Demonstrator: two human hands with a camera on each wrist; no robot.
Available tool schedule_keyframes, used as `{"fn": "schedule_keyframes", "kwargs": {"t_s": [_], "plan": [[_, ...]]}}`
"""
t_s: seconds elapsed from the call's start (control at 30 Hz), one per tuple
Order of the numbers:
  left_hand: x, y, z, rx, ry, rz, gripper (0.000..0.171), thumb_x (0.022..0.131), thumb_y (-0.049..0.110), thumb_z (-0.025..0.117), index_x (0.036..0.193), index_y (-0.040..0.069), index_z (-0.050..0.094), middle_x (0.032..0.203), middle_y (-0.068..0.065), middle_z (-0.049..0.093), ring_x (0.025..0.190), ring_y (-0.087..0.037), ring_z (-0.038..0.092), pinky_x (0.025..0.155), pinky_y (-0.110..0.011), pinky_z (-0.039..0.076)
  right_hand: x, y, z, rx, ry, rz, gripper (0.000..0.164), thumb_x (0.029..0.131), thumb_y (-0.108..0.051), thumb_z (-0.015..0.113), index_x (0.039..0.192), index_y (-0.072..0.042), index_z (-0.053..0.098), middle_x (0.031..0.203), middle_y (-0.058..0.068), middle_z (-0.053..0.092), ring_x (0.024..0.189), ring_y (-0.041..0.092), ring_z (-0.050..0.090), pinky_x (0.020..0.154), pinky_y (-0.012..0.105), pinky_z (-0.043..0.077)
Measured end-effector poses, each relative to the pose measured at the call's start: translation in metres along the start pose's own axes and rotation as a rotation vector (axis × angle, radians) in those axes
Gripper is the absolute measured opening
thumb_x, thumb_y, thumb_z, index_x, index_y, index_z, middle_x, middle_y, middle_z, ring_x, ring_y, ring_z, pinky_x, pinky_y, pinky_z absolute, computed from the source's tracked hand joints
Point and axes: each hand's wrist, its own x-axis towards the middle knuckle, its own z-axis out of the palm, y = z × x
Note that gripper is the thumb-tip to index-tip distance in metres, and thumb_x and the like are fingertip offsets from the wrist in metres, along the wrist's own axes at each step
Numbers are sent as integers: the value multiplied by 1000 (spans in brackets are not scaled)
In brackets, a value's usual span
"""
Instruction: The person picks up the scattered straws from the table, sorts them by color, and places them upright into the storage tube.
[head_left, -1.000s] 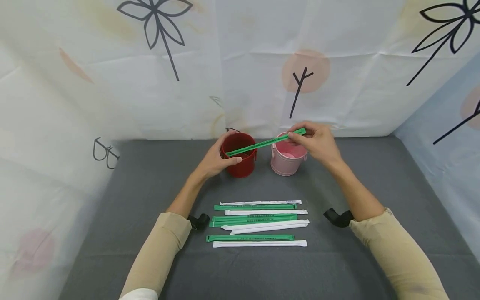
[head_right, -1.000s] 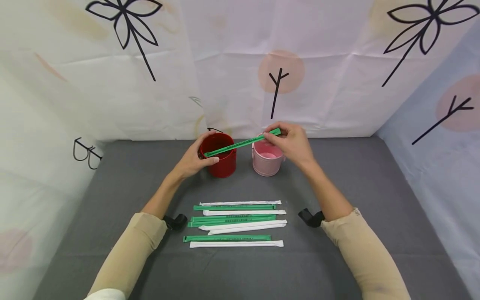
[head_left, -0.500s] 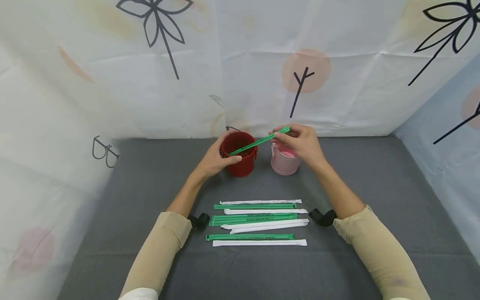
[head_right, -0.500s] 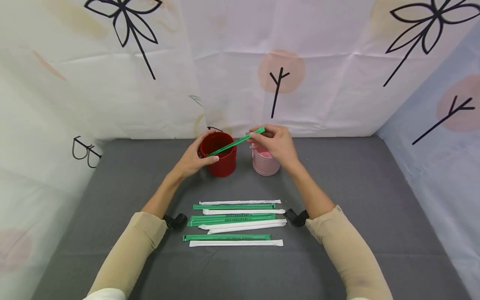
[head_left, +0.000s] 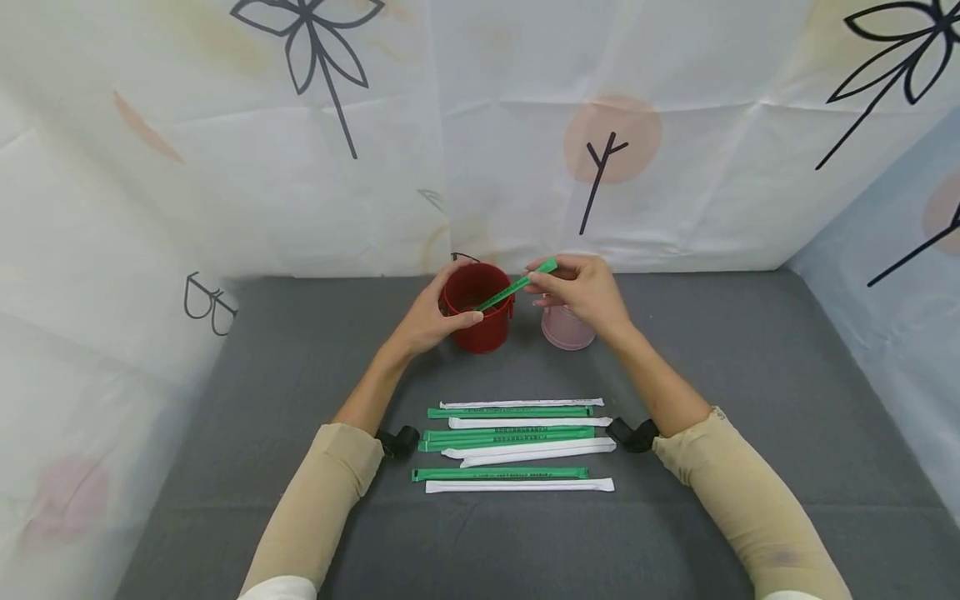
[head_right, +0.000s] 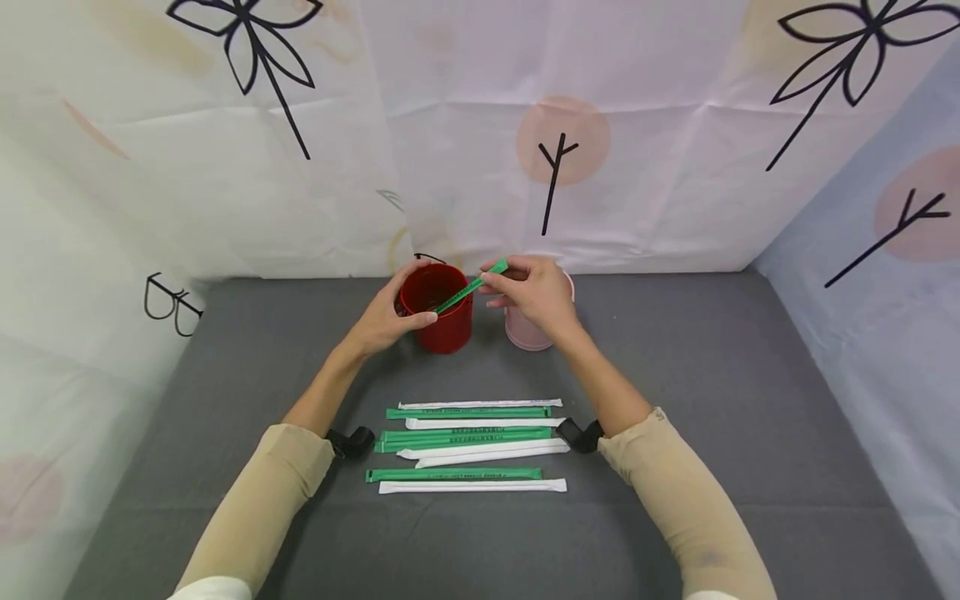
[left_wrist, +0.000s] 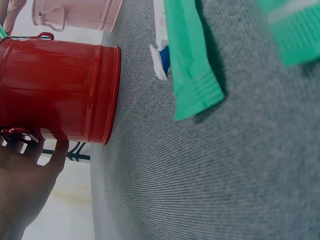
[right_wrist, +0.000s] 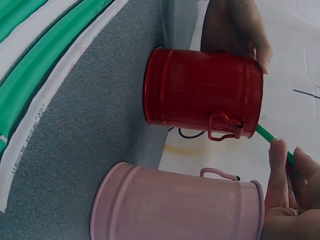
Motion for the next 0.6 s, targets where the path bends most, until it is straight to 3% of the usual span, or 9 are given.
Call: {"fn": "schedule_keyframes", "kwargs": {"t_s": [0.37, 0.6], "plan": [[-2, 1, 1, 2, 11, 5, 77, 86, 2, 71, 152, 4, 32, 143, -16, 47, 127, -30, 46, 92, -42, 51, -8, -7, -3, -42, 54, 78, 35, 90, -14, 75, 119, 3, 66, 107, 17, 72, 84, 16, 73, 74, 39, 59], [-1, 1, 1, -3, 6, 9, 76, 86, 1, 70, 152, 3, 30, 143, -16, 46, 128, -30, 46, 93, -41, 51, -23, -10, -13, -57, 93, 40, 40, 88, -12, 76, 122, 5, 65, 107, 15, 73, 86, 23, 74, 71, 31, 59]]}}
